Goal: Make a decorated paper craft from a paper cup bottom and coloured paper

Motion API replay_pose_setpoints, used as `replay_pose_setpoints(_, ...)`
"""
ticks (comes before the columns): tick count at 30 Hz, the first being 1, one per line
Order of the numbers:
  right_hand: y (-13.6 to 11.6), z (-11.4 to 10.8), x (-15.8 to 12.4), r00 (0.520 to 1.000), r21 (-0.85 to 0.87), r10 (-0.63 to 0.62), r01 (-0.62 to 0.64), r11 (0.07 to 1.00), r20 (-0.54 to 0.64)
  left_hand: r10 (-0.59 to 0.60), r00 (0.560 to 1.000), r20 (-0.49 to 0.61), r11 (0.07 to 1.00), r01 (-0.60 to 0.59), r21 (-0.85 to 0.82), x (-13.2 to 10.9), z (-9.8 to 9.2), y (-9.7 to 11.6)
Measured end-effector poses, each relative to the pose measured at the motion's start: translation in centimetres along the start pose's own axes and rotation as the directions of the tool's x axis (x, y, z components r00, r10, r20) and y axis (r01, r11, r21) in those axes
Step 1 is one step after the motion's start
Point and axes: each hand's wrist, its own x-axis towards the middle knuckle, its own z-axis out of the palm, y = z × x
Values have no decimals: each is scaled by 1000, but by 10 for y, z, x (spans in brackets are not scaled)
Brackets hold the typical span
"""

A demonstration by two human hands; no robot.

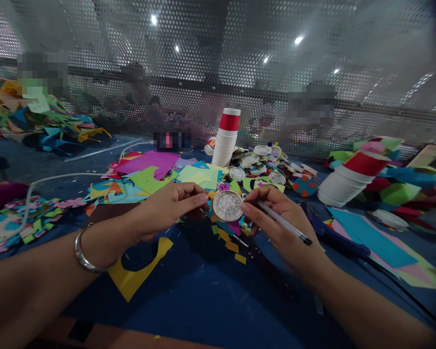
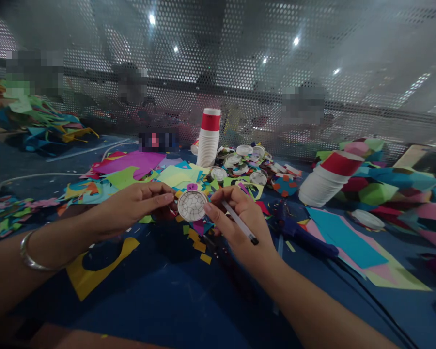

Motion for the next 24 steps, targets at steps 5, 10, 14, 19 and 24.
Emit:
replay_pose_setpoints(5,3,-2,1,997,11,-40,40,999,-59,-140,985,98,965,158,-208,-2,1,1)
replay_pose_setpoints(10,2,0,0,994,14,-69,71,997,-87,-142,978,154,953,177,-247,-3,9,2)
replay_pose_setpoints(14,0,0,-1,990,-9,-79,79,997,-116,-90,996,11,986,90,-143,1,4,0)
replay_pose_setpoints(19,1,-1,-1,986,-20,-105,103,994,-129,-1,990,-142,983,-25,-184,3,-6,-1)
replay_pose_setpoints(24,2,-1,-1,986,-21,-106,105,994,-131,-47,991,-122,961,12,-276,0,-2,3)
